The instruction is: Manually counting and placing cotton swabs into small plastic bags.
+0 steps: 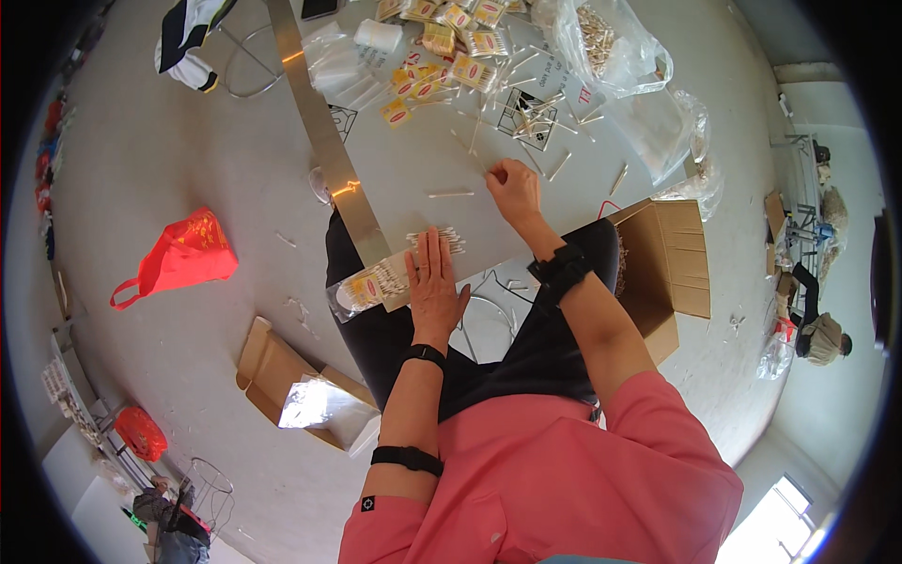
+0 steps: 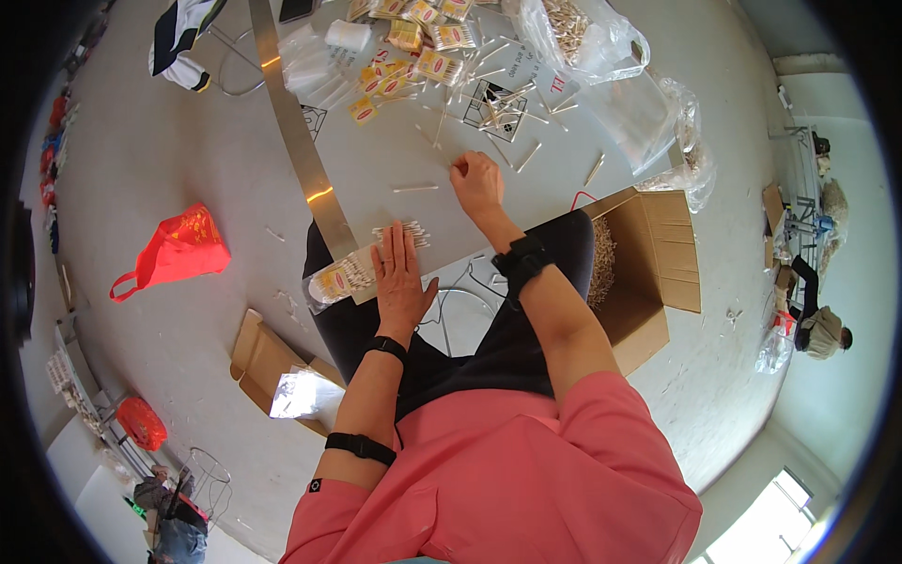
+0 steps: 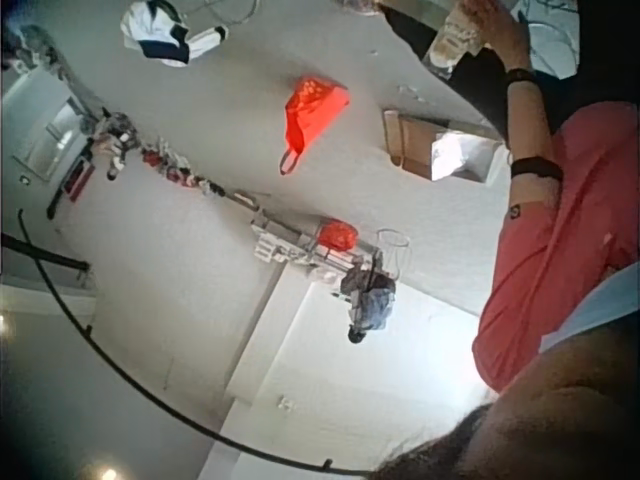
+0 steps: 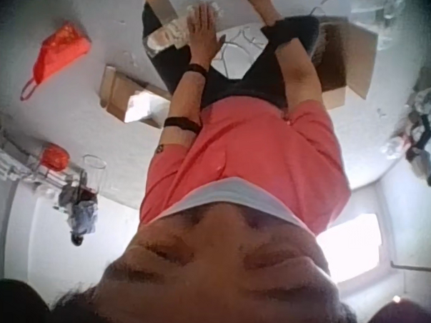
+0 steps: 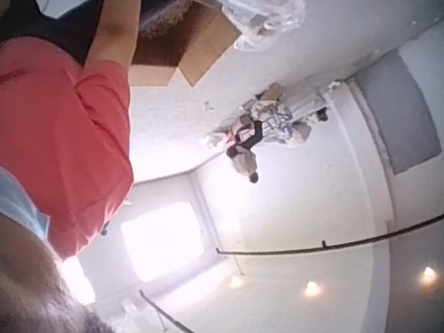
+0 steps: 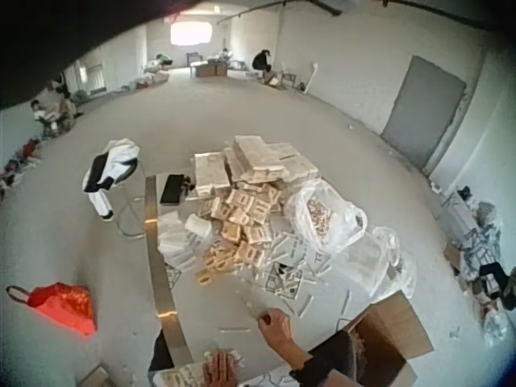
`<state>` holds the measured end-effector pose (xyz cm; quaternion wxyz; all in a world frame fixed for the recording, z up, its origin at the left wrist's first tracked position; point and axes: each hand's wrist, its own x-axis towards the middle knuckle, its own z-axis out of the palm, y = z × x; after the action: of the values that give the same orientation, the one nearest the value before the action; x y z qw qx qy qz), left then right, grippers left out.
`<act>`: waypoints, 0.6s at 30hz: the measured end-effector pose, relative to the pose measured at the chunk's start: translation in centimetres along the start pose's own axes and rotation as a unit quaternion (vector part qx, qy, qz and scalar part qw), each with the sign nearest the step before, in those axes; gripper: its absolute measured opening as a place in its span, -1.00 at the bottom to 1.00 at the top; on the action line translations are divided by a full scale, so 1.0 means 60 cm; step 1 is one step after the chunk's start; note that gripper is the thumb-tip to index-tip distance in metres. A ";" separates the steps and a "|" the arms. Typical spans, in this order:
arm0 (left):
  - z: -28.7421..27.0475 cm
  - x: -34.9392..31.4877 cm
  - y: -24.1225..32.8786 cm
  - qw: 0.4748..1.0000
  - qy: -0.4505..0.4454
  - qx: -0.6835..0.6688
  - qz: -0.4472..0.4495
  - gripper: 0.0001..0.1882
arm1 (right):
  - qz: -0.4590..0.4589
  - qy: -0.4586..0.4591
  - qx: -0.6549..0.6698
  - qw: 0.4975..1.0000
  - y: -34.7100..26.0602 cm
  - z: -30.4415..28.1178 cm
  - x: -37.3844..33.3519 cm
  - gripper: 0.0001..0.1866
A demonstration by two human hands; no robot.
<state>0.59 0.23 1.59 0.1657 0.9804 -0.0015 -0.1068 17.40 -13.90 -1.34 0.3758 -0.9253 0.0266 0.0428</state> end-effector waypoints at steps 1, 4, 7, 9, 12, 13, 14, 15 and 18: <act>0.000 -0.001 -0.003 1.000 0.003 0.001 0.000 0.07 | -0.001 -0.005 0.001 1.000 -0.002 -0.001 -0.007 -0.85; 0.001 -0.003 -0.007 1.000 0.008 0.001 -0.002 0.07 | -0.078 -0.043 0.042 0.995 -0.012 0.001 -0.021 -0.92; 0.002 -0.002 -0.006 1.000 0.012 -0.002 0.000 0.06 | -0.139 -0.047 0.038 0.988 -0.032 0.019 -0.024 -0.94; 0.002 0.000 -0.004 1.000 0.012 -0.002 0.000 0.07 | -0.170 -0.121 0.047 0.977 -0.038 0.031 -0.029 -0.95; 0.003 0.002 0.000 1.000 0.005 -0.002 0.001 0.07 | -0.220 -0.189 0.068 0.955 -0.030 0.035 -0.046 -0.94; 0.002 0.002 0.000 1.000 0.005 0.002 -0.001 0.07 | -0.216 -0.191 0.070 0.955 -0.032 0.031 -0.049 -0.94; 0.001 0.002 0.000 1.000 0.004 0.005 -0.002 0.07 | -0.180 -0.168 0.119 0.962 -0.032 0.024 -0.049 -0.90; 0.000 0.000 -0.002 1.000 0.000 0.006 -0.001 0.07 | -0.143 -0.144 0.167 0.965 -0.031 0.015 -0.050 -0.86; -0.001 0.000 -0.002 1.000 0.005 0.005 0.002 0.07 | -0.077 -0.081 0.185 0.976 -0.013 -0.011 -0.056 -0.82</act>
<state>0.61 0.37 1.63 0.1609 0.9817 -0.0036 -0.1015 14.14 -13.76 -0.01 0.5435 -0.8326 -0.0680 0.0826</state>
